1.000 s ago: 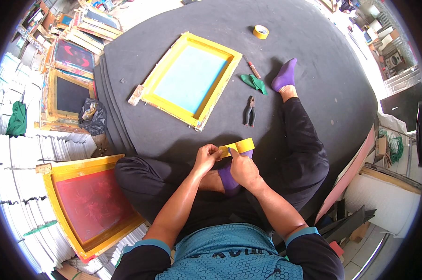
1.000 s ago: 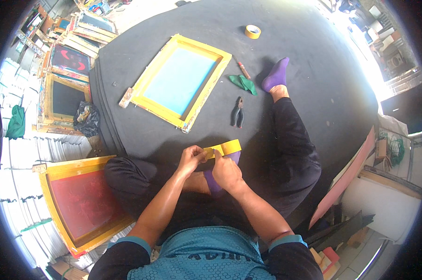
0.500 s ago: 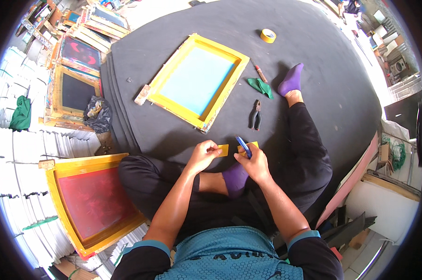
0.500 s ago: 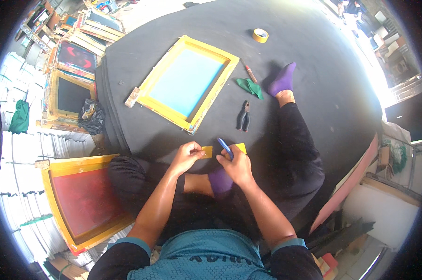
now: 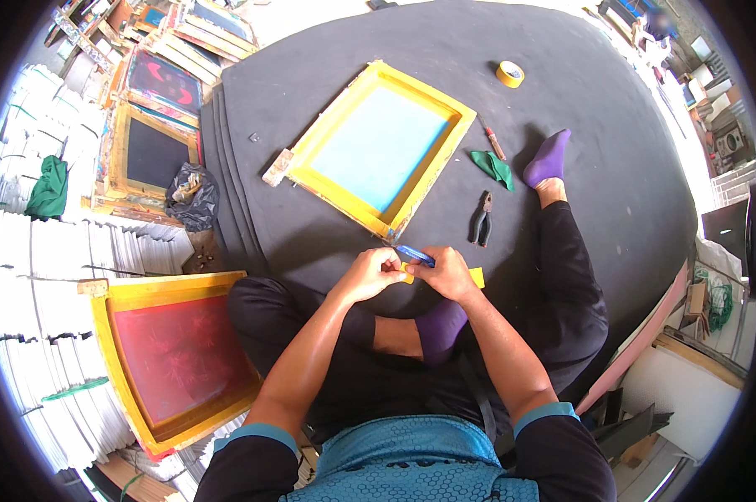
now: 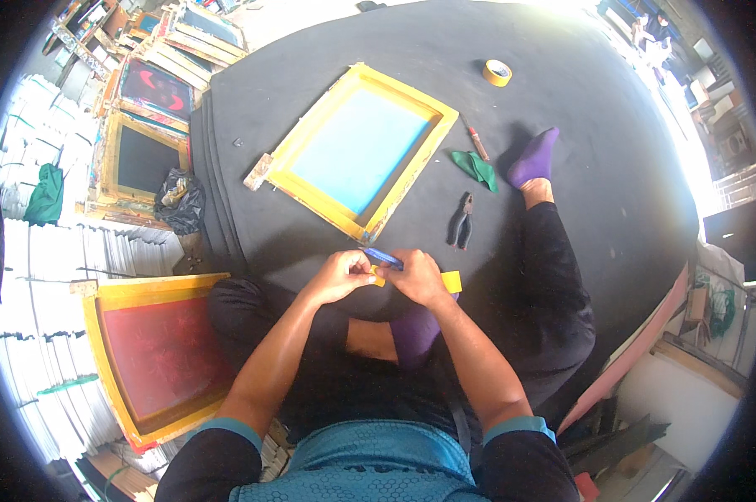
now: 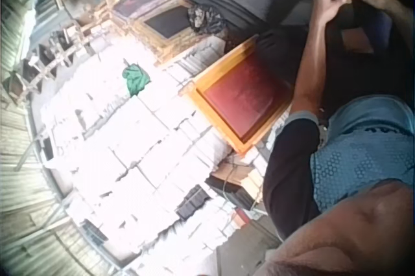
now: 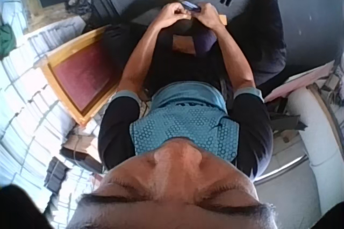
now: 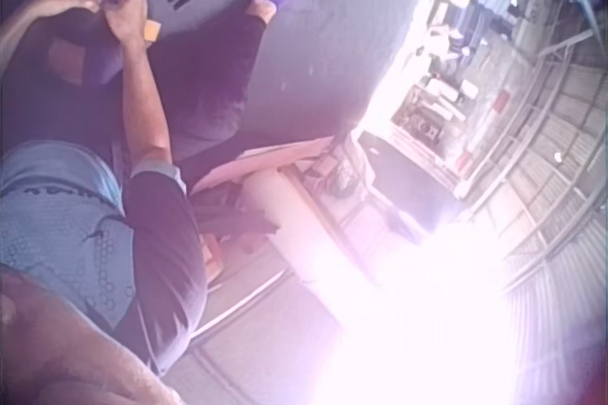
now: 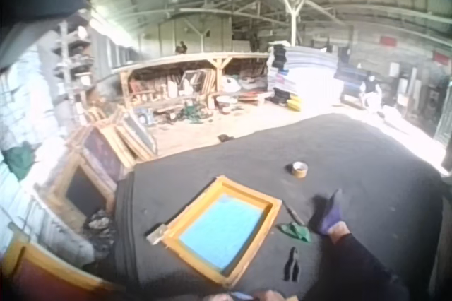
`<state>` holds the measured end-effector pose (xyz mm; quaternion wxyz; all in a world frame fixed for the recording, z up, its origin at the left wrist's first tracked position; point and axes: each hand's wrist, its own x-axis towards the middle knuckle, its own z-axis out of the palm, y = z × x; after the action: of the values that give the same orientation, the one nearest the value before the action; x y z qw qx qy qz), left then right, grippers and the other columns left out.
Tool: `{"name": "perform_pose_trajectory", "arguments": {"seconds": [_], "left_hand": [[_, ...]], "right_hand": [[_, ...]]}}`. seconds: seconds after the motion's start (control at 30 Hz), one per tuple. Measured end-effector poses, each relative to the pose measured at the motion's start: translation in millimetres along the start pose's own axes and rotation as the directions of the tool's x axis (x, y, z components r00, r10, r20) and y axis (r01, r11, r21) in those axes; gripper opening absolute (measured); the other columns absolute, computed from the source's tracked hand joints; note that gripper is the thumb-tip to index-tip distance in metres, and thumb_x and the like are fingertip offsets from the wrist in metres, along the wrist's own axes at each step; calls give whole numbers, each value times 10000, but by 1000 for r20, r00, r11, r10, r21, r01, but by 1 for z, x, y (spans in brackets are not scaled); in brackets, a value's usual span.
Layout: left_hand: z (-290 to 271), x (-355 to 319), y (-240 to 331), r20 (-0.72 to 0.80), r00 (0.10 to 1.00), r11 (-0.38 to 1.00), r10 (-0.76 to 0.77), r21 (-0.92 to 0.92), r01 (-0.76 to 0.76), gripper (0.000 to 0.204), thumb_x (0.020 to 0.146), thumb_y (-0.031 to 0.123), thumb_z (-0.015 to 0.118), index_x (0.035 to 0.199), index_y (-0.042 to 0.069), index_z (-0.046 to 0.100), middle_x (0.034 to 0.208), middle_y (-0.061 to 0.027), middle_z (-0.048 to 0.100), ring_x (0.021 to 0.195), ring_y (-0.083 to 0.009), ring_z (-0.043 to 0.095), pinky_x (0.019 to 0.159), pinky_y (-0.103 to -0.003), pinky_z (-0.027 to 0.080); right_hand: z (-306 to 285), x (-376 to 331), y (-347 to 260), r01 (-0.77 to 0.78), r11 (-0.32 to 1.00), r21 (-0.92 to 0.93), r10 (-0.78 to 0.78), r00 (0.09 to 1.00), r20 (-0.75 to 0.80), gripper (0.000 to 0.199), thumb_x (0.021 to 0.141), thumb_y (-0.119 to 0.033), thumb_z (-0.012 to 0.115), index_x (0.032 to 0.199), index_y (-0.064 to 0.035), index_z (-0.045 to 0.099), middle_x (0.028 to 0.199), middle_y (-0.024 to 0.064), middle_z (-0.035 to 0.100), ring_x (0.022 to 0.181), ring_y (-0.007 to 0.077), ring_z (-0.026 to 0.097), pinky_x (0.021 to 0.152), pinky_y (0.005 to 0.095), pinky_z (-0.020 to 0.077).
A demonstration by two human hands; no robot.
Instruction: The person sits on a mat and applies masking tape to the edges of a yellow screen printing frame with a blue mesh. They use a utility knife to cut the tape and a green cloth to wipe the frame surface. The person then sets the frame aside and picks up another frame to continue working.
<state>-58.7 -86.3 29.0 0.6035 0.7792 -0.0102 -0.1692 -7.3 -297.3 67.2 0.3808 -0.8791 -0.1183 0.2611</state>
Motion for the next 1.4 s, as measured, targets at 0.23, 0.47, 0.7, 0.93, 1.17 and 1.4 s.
{"name": "perform_pose_trajectory", "arguments": {"seconds": [0.23,0.47,0.7,0.93,1.17,1.4], "left_hand": [[-12,15,-22,-36,995,941,-89,-332,72,167,903,70,794,1010,-27,712,912,-70,734,827,-110,682,765,-274,566],[-14,20,-36,-188,963,819,-193,-572,53,343,916,108,797,1194,-49,672,974,-72,714,849,-145,695,777,-297,579],[-24,24,-45,-209,946,766,-249,-640,60,417,917,178,812,1252,-18,660,998,-52,700,814,-138,688,739,-276,561],[-5,32,-50,-137,954,823,-267,-547,152,228,952,172,774,1066,-13,704,911,-46,705,771,-111,662,701,-266,550],[4,30,-58,-169,949,838,-268,-526,143,156,969,156,747,1006,8,715,880,-37,703,778,-99,654,720,-267,541],[14,32,-64,-250,931,908,-268,-388,157,177,969,152,746,971,-22,719,823,-35,706,719,-80,639,655,-247,526]], "right_hand": [[3,24,-3,-27,1000,-15,26,999,-48,352,845,-371,788,996,-53,784,858,222,740,893,403,735,803,479,551],[9,52,-7,-49,998,42,52,996,-78,336,834,-330,801,980,-28,781,787,193,727,782,322,730,759,442,545],[0,68,-5,-157,882,445,177,984,-4,240,853,-235,829,915,-16,750,733,-4,639,620,102,541,558,287,445],[12,75,8,-240,818,522,222,970,98,275,841,-252,834,920,-9,734,733,7,618,606,100,524,541,274,434],[31,71,18,-89,917,388,157,977,-146,236,835,-218,841,922,-13,764,666,-20,590,587,78,497,538,279,408],[50,64,26,-125,959,253,200,934,-295,304,828,-305,835,973,-40,802,718,118,723,663,199,681,684,373,533]]}}
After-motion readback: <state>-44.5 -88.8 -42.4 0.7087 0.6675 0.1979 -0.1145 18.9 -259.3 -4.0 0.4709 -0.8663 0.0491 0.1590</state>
